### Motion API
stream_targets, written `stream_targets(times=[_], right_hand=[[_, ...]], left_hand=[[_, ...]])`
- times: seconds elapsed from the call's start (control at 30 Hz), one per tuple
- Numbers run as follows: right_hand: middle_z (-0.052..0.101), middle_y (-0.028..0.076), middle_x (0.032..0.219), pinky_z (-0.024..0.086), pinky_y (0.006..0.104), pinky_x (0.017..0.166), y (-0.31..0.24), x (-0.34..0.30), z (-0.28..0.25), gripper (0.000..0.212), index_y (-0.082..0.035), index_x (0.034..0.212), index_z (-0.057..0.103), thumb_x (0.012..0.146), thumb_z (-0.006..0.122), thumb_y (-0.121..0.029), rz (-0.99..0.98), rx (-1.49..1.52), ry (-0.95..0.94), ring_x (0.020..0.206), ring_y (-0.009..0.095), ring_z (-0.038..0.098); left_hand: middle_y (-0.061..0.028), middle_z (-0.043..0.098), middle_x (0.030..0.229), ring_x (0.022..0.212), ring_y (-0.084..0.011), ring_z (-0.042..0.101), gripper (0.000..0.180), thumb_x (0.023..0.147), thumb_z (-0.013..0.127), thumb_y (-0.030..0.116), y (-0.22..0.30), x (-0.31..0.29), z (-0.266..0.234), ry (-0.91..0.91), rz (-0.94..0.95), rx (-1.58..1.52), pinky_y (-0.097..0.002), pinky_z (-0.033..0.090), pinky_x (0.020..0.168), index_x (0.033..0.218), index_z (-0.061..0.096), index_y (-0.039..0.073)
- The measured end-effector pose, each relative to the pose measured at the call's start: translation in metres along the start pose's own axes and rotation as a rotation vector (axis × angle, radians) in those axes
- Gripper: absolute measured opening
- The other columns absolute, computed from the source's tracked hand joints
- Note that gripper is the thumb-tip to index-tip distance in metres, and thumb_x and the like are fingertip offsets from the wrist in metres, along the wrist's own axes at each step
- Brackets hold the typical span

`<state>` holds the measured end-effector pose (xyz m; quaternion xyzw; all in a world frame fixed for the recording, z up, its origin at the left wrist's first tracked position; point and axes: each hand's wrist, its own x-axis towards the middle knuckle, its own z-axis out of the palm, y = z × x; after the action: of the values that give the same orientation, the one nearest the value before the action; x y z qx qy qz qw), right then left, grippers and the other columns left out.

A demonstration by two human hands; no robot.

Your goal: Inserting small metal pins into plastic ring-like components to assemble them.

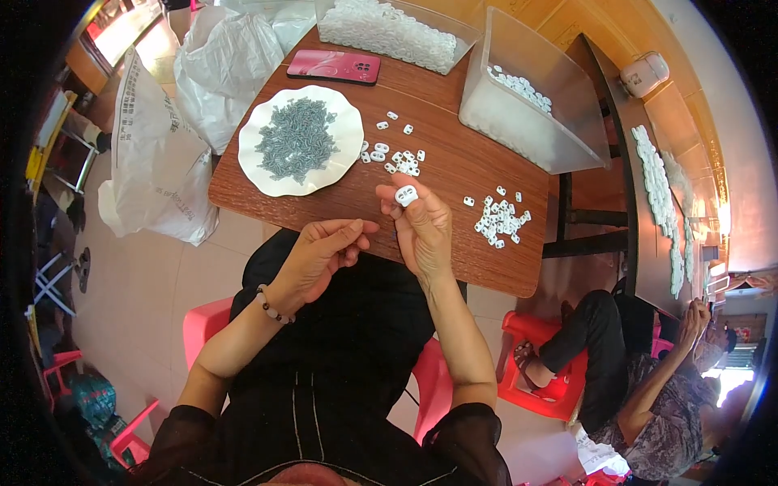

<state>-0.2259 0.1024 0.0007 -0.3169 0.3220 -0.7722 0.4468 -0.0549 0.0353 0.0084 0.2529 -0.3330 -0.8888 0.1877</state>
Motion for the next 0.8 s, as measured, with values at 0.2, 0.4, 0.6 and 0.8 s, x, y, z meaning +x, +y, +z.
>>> stream_targets(times=[0.2, 0.4, 0.6, 0.8], right_hand=[[0.068, 0.020, 0.111, 0.047, 0.0310, 0.085, -0.002, -0.001, -0.001, 0.047, 0.005, 0.125, 0.058, 0.093, 0.065, -0.028, 0.012, -0.016, 0.004, 0.095, 0.019, 0.062], [0.070, 0.020, 0.106, 0.047, 0.0276, 0.086, -0.046, 0.017, 0.005, 0.038, 0.005, 0.123, 0.060, 0.094, 0.064, -0.020, -0.121, -0.410, 0.005, 0.099, 0.019, 0.065], [0.072, 0.012, 0.104, 0.049, 0.0294, 0.083, -0.129, 0.069, 0.008, 0.029, 0.003, 0.115, 0.067, 0.094, 0.064, -0.017, -0.532, -1.112, 0.291, 0.096, 0.015, 0.064], [0.071, 0.018, 0.097, 0.050, 0.0400, 0.083, -0.187, 0.133, -0.054, 0.034, -0.008, 0.114, 0.070, 0.091, 0.062, -0.032, -0.656, -1.867, 0.573, 0.091, 0.033, 0.066]], left_hand=[[0.0013, 0.064, 0.081, 0.066, -0.0051, 0.052, 0.026, 0.096, 0.062, 0.023, -0.002, 0.002, -0.003, -0.017, -0.012, -0.022, -0.0175, 0.043, 0.061, 0.108, 0.069, 0.001], [0.0027, 0.067, 0.080, 0.061, -0.0023, 0.054, 0.027, 0.096, 0.062, 0.028, -0.005, 0.004, -0.006, -0.026, -0.025, -0.008, -0.0171, 0.042, 0.058, 0.106, 0.071, 0.005], [0.0016, 0.064, 0.079, 0.060, -0.0044, 0.053, 0.026, 0.097, 0.061, 0.024, -0.001, 0.002, -0.005, -0.003, -0.019, 0.034, -0.0171, 0.042, 0.056, 0.108, 0.070, 0.002], [0.0015, 0.064, 0.079, 0.061, -0.0042, 0.053, 0.026, 0.097, 0.060, 0.025, -0.001, 0.003, -0.004, -0.009, -0.015, 0.060, -0.0167, 0.041, 0.056, 0.107, 0.070, 0.002]])
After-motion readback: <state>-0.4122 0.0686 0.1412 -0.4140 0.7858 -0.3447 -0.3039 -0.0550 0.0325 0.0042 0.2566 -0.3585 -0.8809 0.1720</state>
